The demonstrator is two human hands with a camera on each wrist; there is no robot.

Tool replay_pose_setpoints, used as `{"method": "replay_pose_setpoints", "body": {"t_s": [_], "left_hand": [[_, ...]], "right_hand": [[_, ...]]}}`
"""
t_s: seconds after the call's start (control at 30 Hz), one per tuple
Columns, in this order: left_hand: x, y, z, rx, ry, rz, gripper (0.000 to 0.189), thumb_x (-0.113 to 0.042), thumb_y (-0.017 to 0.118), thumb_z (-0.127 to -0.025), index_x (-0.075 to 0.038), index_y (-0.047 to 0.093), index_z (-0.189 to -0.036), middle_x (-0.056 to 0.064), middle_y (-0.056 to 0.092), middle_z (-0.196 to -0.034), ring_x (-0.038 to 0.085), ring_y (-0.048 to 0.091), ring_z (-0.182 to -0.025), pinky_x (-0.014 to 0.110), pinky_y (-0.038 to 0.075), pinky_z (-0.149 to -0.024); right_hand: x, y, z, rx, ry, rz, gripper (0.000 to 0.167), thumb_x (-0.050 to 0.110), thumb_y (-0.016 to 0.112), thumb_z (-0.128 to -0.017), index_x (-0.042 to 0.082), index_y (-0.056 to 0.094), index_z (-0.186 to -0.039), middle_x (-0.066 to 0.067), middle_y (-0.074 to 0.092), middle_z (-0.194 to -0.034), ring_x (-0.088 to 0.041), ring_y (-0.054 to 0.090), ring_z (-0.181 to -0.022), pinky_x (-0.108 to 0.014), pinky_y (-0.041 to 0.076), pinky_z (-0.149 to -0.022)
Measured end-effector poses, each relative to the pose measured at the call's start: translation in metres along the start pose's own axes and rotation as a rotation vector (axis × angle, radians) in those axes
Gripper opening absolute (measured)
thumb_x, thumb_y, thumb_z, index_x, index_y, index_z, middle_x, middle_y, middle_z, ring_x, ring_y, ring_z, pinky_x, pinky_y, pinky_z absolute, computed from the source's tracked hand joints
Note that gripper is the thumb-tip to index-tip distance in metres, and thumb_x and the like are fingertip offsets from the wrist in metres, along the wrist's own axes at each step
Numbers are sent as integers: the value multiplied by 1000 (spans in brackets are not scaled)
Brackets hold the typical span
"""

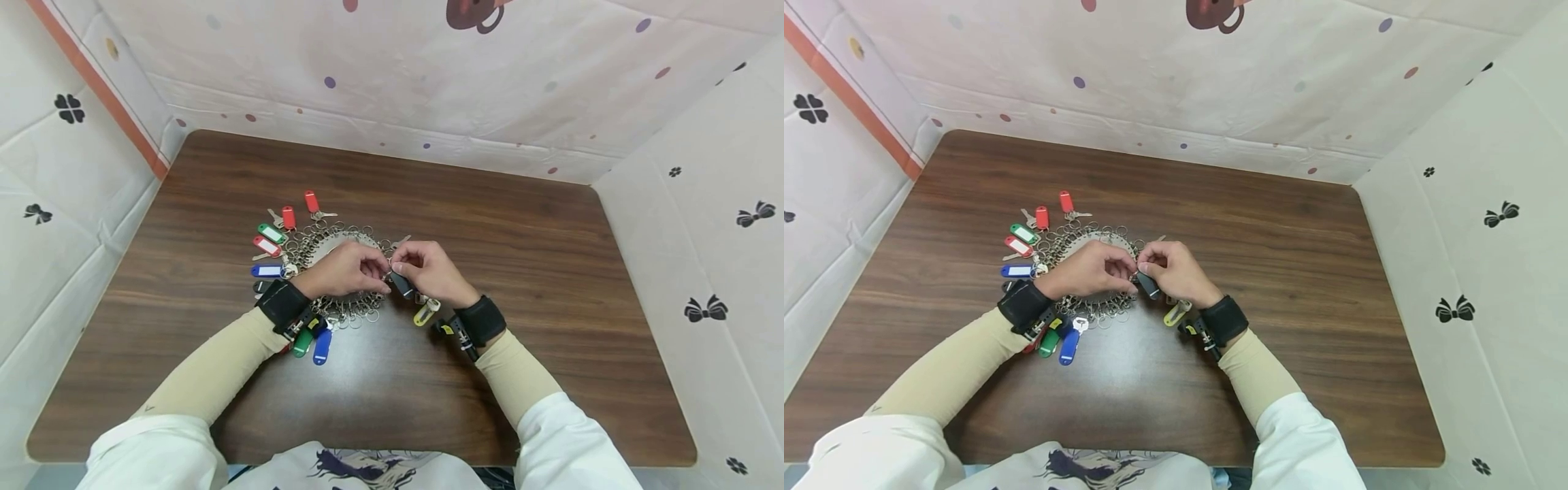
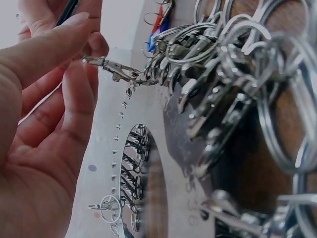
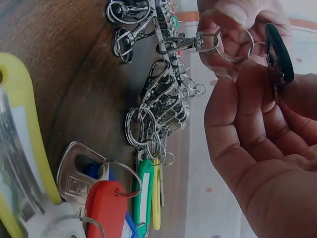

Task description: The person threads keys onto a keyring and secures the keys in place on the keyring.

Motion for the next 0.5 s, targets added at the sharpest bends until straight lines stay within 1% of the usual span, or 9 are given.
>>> {"method": "replay_pose_setpoints", "body": {"t_s": [0.17, 0.27, 0.33, 0.43, 0.5], "left_hand": [[0, 0, 2, -69, -5, -93, 16, -22, 88, -84, -12, 79, -94, -2, 78, -83, 5, 68, -72, 22, 58, -69], [-1, 1, 2, -81, -10, -89, 16, -21, 87, -85, -11, 78, -94, -1, 78, -82, 6, 68, -72, 23, 58, -69], [-1, 3, 3, -81, -16, -89, 19, -19, 87, -85, -9, 77, -97, 0, 77, -82, 7, 68, -72, 24, 59, -69], [-3, 6, 3, -84, -16, -120, 23, -18, 88, -83, -8, 77, -101, 1, 77, -83, 6, 68, -73, 23, 58, -70], [-4, 6, 4, -95, -3, -150, 24, -18, 88, -83, -7, 77, -102, 1, 78, -83, 7, 69, -74, 24, 59, -70]], "right_hand": [[0, 1, 1, -4, 6, -11, 7, -2, 67, -96, 1, 73, -94, -9, 70, -86, -10, 62, -71, -20, 51, -66], [0, 1, 1, -5, 13, -20, 6, -2, 67, -96, 1, 73, -94, -9, 70, -85, -10, 62, -71, -20, 51, -66], [0, 1, 1, -4, 17, -20, 5, -1, 68, -96, 0, 73, -94, -10, 70, -87, -10, 63, -71, -20, 51, -66], [0, 1, 1, -8, 28, -6, 5, 0, 68, -96, 0, 73, -95, -11, 71, -92, -10, 63, -73, -20, 51, -68], [0, 1, 1, -9, 46, -3, 6, 0, 67, -96, 1, 73, -97, -12, 72, -98, -12, 65, -76, -21, 52, -69]]}}
Point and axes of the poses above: each hand's wrist, its own z-axis away from the middle knuckle, its own y-axis out of the palm, x = y × z, the point moved 3 cm from there along -z, towards the middle knuckle
